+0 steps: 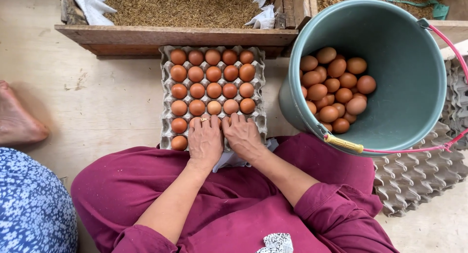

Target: Sorting and transferring eggs from cardboard trays into a plastic bucket.

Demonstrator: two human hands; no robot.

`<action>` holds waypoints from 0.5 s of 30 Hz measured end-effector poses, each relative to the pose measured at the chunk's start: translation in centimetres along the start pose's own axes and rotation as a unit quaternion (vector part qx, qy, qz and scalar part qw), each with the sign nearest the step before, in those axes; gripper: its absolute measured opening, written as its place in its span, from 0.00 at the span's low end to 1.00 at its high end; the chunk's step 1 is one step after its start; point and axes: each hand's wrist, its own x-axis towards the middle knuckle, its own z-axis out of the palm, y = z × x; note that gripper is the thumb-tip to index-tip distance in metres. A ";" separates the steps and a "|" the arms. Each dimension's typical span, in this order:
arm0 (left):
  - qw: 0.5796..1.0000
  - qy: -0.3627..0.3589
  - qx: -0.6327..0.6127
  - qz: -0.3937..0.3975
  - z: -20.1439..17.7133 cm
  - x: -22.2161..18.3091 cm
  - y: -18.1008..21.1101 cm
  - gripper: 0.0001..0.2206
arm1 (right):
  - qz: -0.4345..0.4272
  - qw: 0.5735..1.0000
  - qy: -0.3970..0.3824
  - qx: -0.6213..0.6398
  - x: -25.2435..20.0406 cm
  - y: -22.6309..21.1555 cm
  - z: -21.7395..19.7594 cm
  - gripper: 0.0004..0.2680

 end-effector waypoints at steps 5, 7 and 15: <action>0.998 -0.016 -0.062 0.029 -1.0 1.0 -0.7 0.20 | 0.064 0.973 -0.103 0.196 1.7 3.5 -4.3 0.09; 0.994 -0.022 -0.095 0.048 -2.1 1.3 -0.4 0.18 | 0.102 0.948 -0.135 0.270 2.1 5.0 -5.8 0.11; 0.986 -0.017 -0.121 0.111 0.7 1.4 0.2 0.29 | 0.166 0.842 -0.149 0.492 2.3 7.4 -7.3 0.08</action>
